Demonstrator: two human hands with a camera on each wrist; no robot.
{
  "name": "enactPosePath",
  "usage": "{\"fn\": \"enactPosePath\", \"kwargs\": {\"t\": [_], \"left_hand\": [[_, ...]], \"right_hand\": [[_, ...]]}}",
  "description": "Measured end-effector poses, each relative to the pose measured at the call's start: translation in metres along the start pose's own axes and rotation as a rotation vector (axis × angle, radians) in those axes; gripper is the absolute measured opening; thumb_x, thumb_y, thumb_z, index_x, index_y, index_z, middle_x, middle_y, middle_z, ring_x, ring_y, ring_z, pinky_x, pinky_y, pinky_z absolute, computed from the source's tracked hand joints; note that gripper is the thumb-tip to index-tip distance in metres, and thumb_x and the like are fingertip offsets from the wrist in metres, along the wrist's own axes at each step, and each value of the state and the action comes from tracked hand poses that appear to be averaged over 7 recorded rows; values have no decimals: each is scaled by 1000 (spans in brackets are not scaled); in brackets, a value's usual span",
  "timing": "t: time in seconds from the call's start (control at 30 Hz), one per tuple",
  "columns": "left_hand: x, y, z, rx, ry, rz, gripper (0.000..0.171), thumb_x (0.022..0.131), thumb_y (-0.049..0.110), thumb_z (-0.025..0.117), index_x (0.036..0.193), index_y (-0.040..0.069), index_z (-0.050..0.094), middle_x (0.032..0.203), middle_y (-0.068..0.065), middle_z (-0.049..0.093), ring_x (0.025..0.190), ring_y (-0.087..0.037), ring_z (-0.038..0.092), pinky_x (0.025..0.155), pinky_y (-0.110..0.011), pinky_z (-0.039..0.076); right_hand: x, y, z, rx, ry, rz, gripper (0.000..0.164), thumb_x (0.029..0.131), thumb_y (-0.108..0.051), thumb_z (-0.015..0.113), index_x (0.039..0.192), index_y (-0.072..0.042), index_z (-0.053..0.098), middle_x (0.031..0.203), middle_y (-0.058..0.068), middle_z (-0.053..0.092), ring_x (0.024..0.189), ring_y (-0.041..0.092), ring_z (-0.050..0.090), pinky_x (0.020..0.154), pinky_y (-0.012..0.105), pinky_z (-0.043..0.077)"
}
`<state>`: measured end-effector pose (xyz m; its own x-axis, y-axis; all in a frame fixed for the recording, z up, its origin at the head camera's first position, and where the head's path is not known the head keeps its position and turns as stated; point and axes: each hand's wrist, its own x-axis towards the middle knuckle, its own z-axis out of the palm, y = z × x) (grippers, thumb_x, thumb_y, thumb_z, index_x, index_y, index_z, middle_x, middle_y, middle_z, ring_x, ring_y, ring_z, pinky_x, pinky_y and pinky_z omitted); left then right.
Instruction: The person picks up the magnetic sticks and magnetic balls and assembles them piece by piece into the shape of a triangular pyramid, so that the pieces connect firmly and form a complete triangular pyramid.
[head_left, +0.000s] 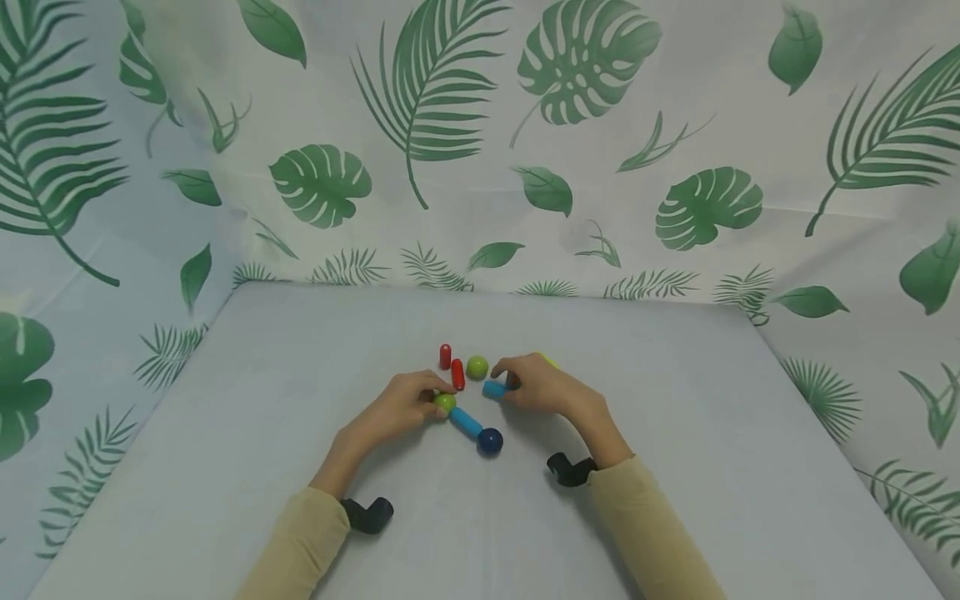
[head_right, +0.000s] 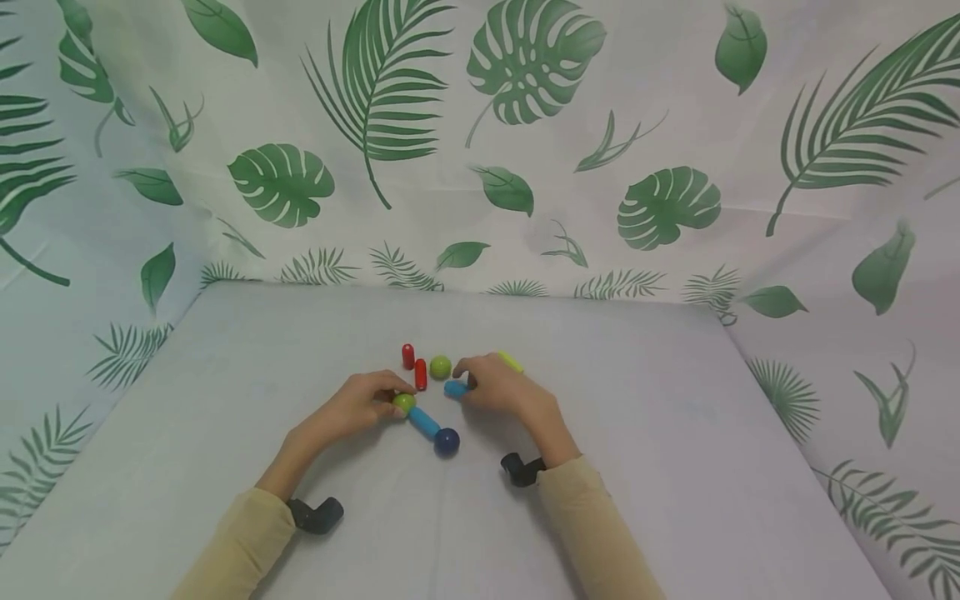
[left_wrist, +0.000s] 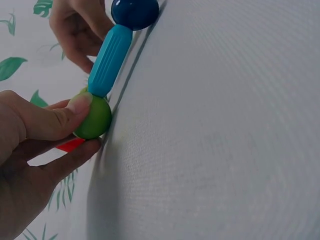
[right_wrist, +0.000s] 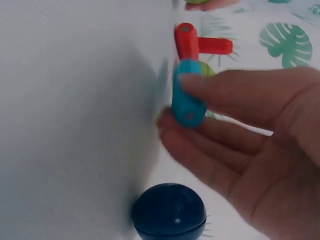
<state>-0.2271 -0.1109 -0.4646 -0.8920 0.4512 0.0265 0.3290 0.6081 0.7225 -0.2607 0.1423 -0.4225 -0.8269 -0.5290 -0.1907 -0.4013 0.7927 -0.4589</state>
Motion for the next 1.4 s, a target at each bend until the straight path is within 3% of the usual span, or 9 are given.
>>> {"fn": "enactPosePath", "kwargs": {"t": [0.17, 0.53, 1.1, 1.27, 1.4], "left_hand": [[0, 0, 0, -5, -1, -16, 35, 88, -1, 76, 122, 8, 75, 116, -5, 72, 104, -22, 63, 101, -44, 54], [1, -2, 3, -34, 5, 35, 36, 88, -2, 75, 123, 7, 74, 118, -6, 74, 106, -21, 66, 99, -42, 55], [0, -2, 1, -40, -16, 22, 35, 90, -2, 74, 123, 9, 74, 122, -5, 74, 111, -23, 66, 102, -44, 54], [0, -2, 1, -44, -24, 32, 34, 91, -2, 73, 123, 8, 74, 123, -6, 74, 110, -23, 65, 102, -45, 54], [1, -2, 2, -48, -25, 45, 34, 91, -2, 72, 123, 7, 73, 123, -6, 73, 110, -24, 65, 101, -45, 54]], "right_hand": [[2, 1, 0, 41, -2, -78, 20, 91, -3, 72, 111, -8, 76, 104, 5, 76, 92, 17, 68, 87, 36, 59], [6, -8, 12, 112, -16, -204, 21, 92, -4, 73, 113, -8, 76, 102, 0, 75, 87, 12, 63, 85, 30, 58], [6, -6, 10, 102, 7, -181, 22, 93, -4, 73, 114, -8, 76, 109, 4, 76, 95, 16, 69, 87, 32, 60], [5, -4, 8, 110, 108, -160, 14, 96, -9, 71, 109, -8, 77, 102, 2, 76, 90, 14, 66, 85, 32, 59], [7, -3, 11, 81, 226, -197, 12, 95, -8, 71, 106, -7, 76, 101, 3, 74, 94, 17, 67, 87, 34, 59]]}}
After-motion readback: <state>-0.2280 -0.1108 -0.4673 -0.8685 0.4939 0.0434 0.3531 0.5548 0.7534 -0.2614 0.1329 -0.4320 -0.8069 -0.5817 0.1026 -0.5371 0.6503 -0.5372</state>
